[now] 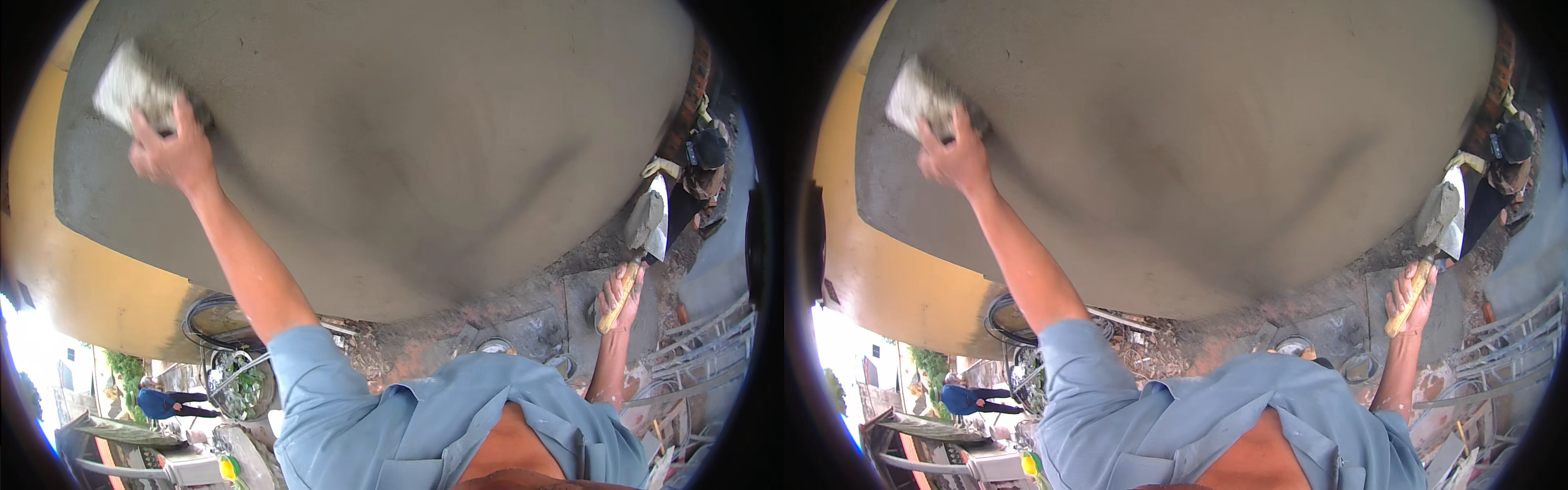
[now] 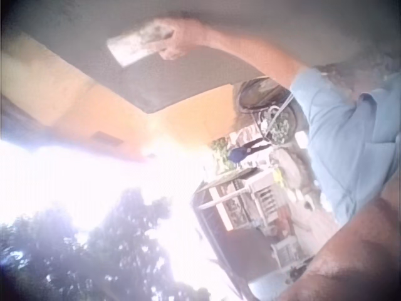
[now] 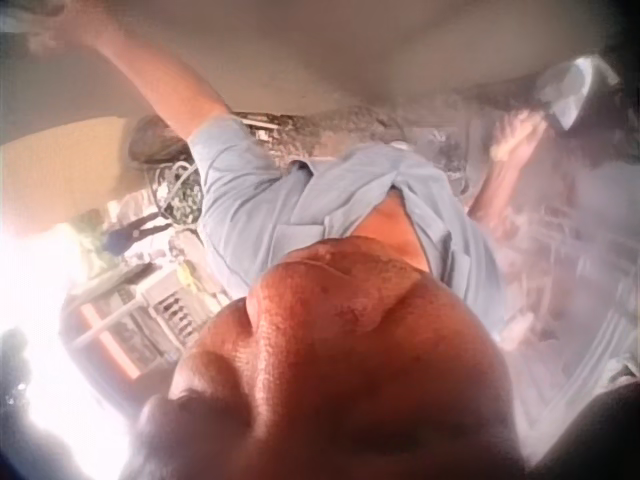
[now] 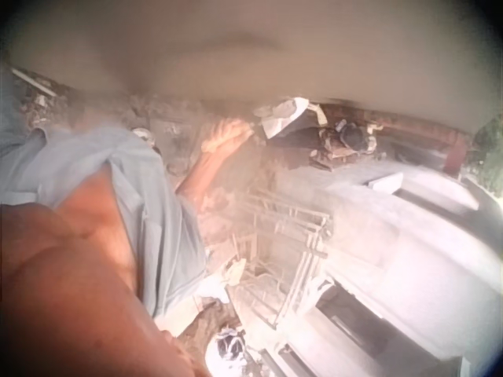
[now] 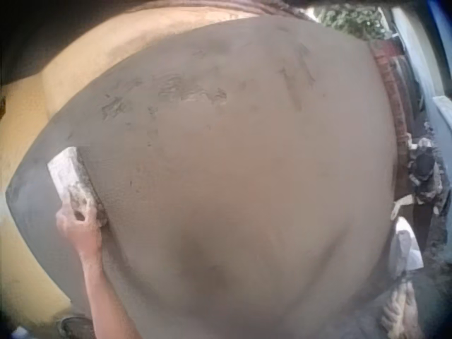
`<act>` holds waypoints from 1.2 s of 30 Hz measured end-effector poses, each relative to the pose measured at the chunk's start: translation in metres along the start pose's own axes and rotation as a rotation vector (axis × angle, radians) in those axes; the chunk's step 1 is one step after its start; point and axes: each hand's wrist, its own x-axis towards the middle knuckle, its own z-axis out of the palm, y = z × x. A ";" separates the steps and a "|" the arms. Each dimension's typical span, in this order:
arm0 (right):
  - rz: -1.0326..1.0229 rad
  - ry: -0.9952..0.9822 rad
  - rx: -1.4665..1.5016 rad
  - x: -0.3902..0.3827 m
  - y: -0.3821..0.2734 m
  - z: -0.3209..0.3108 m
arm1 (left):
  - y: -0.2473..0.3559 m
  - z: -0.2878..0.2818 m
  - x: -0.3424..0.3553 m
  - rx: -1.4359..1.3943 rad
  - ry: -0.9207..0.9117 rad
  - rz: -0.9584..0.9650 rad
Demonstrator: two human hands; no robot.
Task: The person scoops wet cement from a bucket using a trowel and applies it to a vertical wall. They then use a float to smooth the surface, repeatedly spreading and leveling the cement. A coworker is also seen plastering a nearby section of the wall.
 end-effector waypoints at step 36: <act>0.227 -0.064 0.010 -0.002 0.001 0.030 | 0.151 -0.038 -0.071 0.020 -0.112 0.133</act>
